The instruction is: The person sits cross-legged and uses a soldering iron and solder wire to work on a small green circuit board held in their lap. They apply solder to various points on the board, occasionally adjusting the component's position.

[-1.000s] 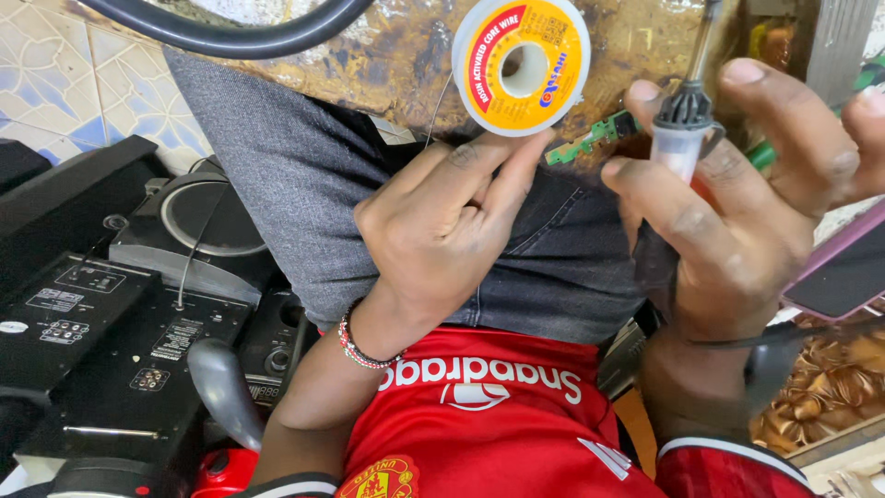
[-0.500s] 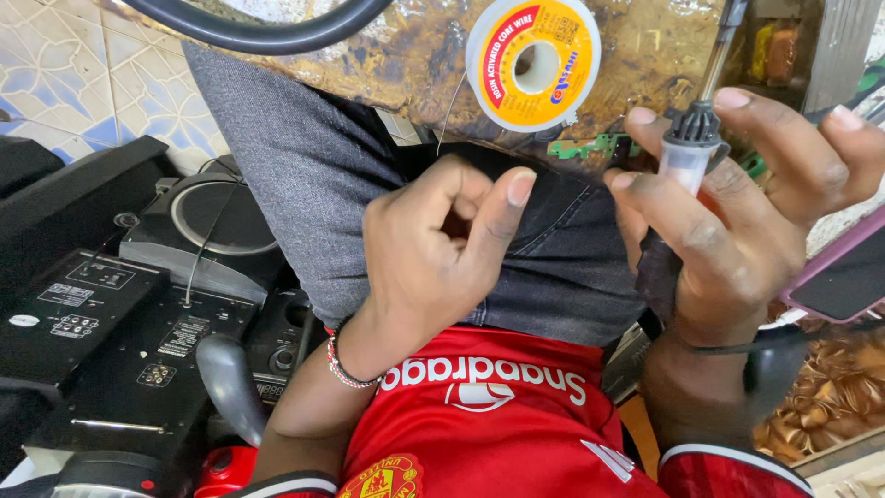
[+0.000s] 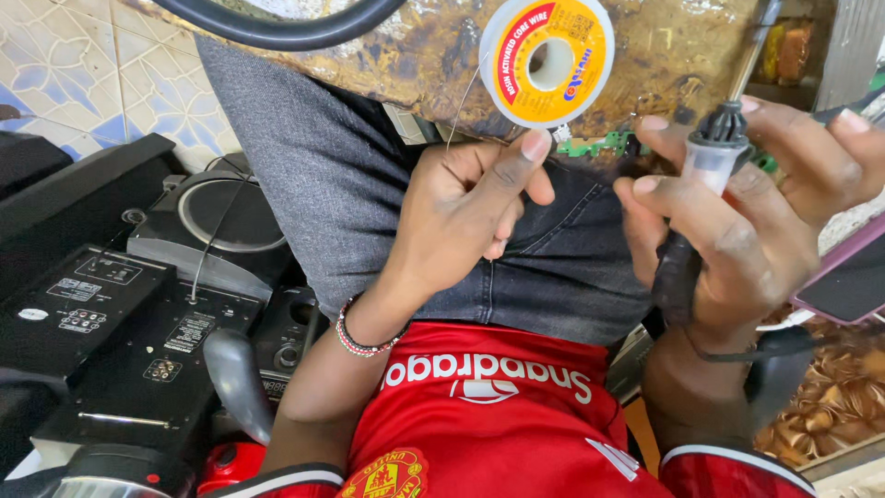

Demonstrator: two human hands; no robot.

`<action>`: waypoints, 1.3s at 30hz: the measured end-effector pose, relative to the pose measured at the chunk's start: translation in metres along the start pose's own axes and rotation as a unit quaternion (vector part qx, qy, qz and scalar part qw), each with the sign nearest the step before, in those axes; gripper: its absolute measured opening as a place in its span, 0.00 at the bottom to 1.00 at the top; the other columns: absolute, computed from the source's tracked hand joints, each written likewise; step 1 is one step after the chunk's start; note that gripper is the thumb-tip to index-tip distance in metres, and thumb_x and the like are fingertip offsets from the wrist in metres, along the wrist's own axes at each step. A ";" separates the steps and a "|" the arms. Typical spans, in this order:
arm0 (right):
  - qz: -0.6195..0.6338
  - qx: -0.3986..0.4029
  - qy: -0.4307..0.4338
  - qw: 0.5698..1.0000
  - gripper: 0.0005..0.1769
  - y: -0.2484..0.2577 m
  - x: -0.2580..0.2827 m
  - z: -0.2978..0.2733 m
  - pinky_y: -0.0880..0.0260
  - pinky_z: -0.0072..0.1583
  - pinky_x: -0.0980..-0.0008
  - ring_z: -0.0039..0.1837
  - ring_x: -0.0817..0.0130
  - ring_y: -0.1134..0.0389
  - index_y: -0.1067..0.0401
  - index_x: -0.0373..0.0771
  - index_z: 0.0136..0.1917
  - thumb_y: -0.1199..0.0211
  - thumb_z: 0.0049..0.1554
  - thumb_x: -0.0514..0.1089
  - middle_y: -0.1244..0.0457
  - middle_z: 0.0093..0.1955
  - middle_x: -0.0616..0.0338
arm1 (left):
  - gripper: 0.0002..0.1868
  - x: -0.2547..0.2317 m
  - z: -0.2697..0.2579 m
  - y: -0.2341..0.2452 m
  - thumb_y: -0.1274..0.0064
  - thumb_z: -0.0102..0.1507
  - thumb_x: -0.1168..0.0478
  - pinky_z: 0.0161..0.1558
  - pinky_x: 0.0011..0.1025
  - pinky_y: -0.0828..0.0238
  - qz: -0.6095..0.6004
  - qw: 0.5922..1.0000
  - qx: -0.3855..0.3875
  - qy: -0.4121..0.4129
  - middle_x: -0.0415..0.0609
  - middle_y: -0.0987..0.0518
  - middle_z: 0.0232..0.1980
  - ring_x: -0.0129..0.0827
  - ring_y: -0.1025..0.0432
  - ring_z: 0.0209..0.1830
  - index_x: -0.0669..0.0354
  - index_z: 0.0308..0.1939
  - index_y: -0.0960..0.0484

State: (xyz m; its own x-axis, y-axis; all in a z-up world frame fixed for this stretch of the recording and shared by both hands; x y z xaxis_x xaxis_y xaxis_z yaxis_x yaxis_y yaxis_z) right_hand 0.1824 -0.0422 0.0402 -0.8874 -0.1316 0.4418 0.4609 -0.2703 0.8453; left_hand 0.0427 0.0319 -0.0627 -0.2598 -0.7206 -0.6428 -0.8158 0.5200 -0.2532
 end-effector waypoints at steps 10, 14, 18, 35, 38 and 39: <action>0.138 -0.038 -0.048 0.989 0.15 0.017 0.002 -0.018 0.48 0.76 0.48 0.68 0.51 0.39 0.42 0.46 0.53 0.35 0.67 0.38 0.28 0.52 0.49 | 0.20 -0.030 -0.048 -0.019 0.65 0.73 0.49 0.30 0.26 0.43 0.126 0.968 0.094 -0.195 0.37 0.32 0.26 0.23 0.40 0.23 0.53 0.33 0.26; 0.214 -0.028 0.025 0.976 0.23 0.016 0.010 -0.020 0.41 0.61 0.58 0.64 0.61 0.40 0.45 0.52 0.55 0.32 0.63 0.35 0.29 0.51 0.58 | 0.17 -0.039 -0.064 -0.029 0.64 0.74 0.55 0.31 0.31 0.40 0.174 0.935 0.125 -0.283 0.42 0.29 0.29 0.32 0.34 0.23 0.56 0.33 0.28; 0.213 0.024 0.018 0.977 0.23 0.025 0.006 -0.021 0.36 0.58 0.58 0.63 0.62 0.39 0.42 0.52 0.52 0.30 0.61 0.32 0.29 0.52 0.56 | 0.14 -0.041 -0.067 -0.034 0.62 0.73 0.57 0.29 0.34 0.46 0.178 0.928 0.143 -0.294 0.44 0.35 0.26 0.36 0.40 0.22 0.58 0.34 0.31; 0.246 0.164 0.087 0.951 0.23 0.028 0.004 -0.025 0.27 0.61 0.65 0.72 0.61 0.44 0.39 0.42 0.63 0.29 0.62 0.36 0.32 0.64 0.48 | 0.18 -0.038 -0.066 -0.037 0.65 0.75 0.53 0.42 0.29 0.29 0.147 0.927 0.247 -0.241 0.42 0.21 0.36 0.33 0.24 0.35 0.56 0.40 0.23; 0.193 0.050 0.046 0.979 0.21 0.026 -0.010 -0.032 0.36 0.69 0.57 0.71 0.54 0.44 0.39 0.40 0.58 0.28 0.63 0.31 0.30 0.58 0.35 | 0.21 -0.036 -0.061 -0.027 0.65 0.74 0.51 0.45 0.29 0.25 0.138 0.950 0.168 -0.226 0.45 0.17 0.39 0.32 0.20 0.39 0.58 0.40 0.18; 0.193 0.050 0.046 0.979 0.21 0.017 -0.002 -0.025 0.36 0.69 0.57 0.71 0.54 0.44 0.39 0.40 0.58 0.28 0.63 0.31 0.30 0.58 0.35 | 0.21 -0.032 -0.060 -0.026 0.65 0.74 0.51 0.45 0.29 0.25 0.138 0.950 0.168 -0.225 0.45 0.17 0.39 0.32 0.20 0.39 0.58 0.40 0.18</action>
State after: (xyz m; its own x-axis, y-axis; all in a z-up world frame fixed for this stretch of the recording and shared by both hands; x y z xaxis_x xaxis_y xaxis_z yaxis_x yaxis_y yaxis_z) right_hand 0.1919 -0.0705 0.0456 -0.6420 -0.2914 0.7092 0.7565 -0.0904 0.6477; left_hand 0.0416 0.0137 0.0076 -0.1310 -0.3052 -0.9432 -0.5170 0.8328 -0.1977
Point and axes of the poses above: each hand's wrist, its own z-axis towards the middle knuckle, its own y-axis out of the back of the hand, x = y × z, the point moved 8 cm from there along z, towards the middle knuckle
